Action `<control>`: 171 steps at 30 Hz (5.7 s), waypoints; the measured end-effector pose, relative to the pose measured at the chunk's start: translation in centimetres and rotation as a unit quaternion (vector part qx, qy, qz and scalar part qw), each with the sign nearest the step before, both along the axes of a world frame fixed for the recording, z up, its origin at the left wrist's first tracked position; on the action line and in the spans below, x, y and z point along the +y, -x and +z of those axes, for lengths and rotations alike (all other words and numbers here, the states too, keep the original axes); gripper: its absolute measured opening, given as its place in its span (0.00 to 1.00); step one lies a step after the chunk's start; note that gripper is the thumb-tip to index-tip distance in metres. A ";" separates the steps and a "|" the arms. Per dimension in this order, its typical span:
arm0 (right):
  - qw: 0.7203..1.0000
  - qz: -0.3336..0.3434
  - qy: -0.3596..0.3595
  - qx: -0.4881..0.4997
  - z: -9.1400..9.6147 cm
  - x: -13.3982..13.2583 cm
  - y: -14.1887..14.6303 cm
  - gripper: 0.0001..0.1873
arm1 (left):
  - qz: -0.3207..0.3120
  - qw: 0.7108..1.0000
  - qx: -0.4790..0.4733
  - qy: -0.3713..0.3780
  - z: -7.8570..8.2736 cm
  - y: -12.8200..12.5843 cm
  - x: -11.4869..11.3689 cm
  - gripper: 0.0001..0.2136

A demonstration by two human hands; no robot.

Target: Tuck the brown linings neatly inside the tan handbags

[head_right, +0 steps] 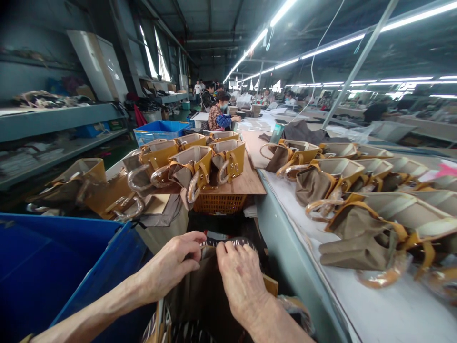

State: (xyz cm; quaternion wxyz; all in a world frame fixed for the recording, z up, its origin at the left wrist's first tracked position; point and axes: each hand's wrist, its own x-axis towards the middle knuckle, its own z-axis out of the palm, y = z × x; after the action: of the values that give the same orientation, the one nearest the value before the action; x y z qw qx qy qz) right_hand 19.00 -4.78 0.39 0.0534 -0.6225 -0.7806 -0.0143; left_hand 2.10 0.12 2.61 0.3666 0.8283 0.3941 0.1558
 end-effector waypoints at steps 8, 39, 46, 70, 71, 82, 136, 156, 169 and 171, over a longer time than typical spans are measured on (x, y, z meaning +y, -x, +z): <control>0.986 -0.038 0.071 0.149 0.3 1.2 0.2 0.07 | 0.067 0.996 0.047 0.024 -0.4 0.2 0.3 0.04; 0.994 0.101 -0.018 0.035 -1.5 1.6 -0.5 0.06 | 0.127 0.990 0.065 -0.013 -1.8 0.2 0.3 0.06; 0.989 0.072 0.026 0.127 -1.7 2.4 -0.9 0.02 | 0.123 0.991 0.044 -0.021 -1.9 0.2 0.4 0.06; 0.974 0.090 0.102 0.182 0.3 3.2 1.0 0.11 | 0.092 0.995 0.018 0.024 -1.3 1.5 0.9 0.08; 0.975 0.089 0.100 0.178 0.4 3.1 1.0 0.10 | 0.089 0.995 0.028 0.031 -0.9 2.0 1.0 0.12; 0.983 0.101 0.111 0.101 1.7 2.9 1.2 0.07 | 0.059 0.990 0.044 0.118 1.3 4.7 1.0 0.09; 0.977 0.117 0.176 -0.004 5.0 8.6 1.6 0.06 | 0.128 0.958 -0.164 0.198 2.9 8.6 -2.6 0.24; 0.971 0.056 0.224 0.064 5.2 0.2 -1.8 0.10 | 0.034 0.986 0.004 -0.164 -2.8 1.8 -3.5 0.12; 0.973 0.059 0.217 0.042 4.5 0.2 -2.5 0.10 | 0.050 0.989 -0.073 -0.115 -4.2 0.1 -2.2 0.07; 0.975 0.067 0.209 0.030 4.4 0.2 -2.5 0.10 | 0.061 0.989 -0.066 -0.121 -4.3 -0.1 -2.4 0.07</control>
State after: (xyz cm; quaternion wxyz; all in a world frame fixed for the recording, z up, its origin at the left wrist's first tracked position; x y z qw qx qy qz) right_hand 21.52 -4.60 4.77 -0.0537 -0.5665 -0.8041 0.1719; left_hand 2.21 -2.26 -1.68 0.2790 0.8289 0.3967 0.2789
